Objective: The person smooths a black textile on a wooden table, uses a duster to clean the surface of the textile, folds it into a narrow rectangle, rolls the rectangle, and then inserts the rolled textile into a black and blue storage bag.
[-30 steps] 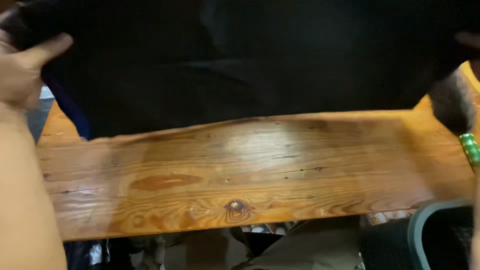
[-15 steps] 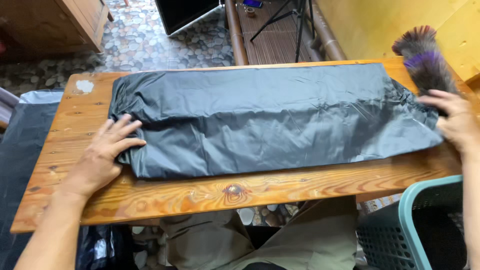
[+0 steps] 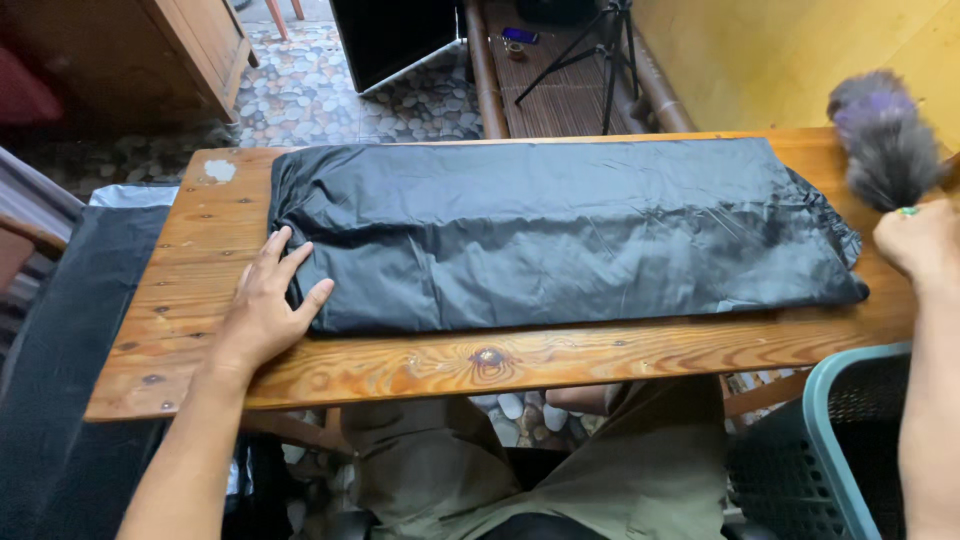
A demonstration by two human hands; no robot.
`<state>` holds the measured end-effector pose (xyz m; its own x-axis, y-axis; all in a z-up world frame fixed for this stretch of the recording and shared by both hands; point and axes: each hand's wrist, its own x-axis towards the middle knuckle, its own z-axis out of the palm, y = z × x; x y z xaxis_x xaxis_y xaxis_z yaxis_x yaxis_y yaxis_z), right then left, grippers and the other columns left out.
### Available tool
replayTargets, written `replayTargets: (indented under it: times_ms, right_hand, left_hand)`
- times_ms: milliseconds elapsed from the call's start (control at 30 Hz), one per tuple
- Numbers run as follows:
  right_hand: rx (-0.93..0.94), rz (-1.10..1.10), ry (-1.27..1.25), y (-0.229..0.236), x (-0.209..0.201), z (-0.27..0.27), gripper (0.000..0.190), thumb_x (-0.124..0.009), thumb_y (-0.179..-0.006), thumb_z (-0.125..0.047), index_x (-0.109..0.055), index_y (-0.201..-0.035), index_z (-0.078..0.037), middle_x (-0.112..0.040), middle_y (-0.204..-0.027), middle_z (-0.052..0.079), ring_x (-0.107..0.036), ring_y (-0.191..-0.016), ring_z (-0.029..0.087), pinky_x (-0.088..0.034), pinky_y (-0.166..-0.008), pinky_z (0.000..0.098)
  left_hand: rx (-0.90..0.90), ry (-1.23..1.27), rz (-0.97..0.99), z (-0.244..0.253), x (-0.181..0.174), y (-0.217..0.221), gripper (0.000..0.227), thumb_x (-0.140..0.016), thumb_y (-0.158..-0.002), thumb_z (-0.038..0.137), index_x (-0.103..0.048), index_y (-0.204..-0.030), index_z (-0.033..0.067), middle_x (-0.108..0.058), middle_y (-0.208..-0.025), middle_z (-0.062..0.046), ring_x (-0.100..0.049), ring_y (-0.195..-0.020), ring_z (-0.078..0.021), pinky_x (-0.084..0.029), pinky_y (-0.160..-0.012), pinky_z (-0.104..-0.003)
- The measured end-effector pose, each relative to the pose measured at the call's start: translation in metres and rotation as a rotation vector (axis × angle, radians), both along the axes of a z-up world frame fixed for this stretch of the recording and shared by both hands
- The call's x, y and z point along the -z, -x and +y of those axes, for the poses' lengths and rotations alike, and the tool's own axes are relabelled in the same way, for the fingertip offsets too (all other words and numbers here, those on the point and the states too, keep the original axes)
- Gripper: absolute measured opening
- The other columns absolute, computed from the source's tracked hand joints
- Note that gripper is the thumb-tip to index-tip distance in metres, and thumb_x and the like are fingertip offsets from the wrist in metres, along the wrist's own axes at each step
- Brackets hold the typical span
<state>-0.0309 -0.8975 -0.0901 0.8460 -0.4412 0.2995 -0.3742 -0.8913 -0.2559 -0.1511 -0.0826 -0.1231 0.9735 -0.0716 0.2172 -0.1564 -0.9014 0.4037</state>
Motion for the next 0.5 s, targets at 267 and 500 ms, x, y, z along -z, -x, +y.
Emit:
replayTargets:
  times_ms: [267,500]
  right_hand:
    - [-0.011,0.424,-0.093,0.093,-0.078,0.308,0.056,-0.043,-0.088,-0.019,-0.050,-0.140,0.000,-0.062,-0.132,0.041,-0.062,-0.119,0.057,-0.046,-0.099,0.0597]
    - [-1.024,0.289,-0.006,0.222,-0.018,0.496,0.059,-0.046,-0.095,-0.029,-0.042,-0.153,-0.019,-0.062,-0.094,0.015,-0.072,-0.074,0.050,-0.057,-0.058,0.0602]
  left_hand:
    - [-0.029,-0.055,0.082,-0.002,0.016,0.000,0.076,-0.032,-0.103,0.049,-0.016,-0.162,0.0027,-0.006,-0.171,-0.019,-0.002,-0.159,-0.0286,0.003,-0.127,-0.047]
    - [-0.023,-0.200,-0.001,0.010,0.046,-0.006,0.073,-0.025,-0.110,0.052,-0.023,-0.161,0.0000,-0.020,-0.169,-0.025,-0.018,-0.158,-0.0352,-0.009,-0.130,-0.053]
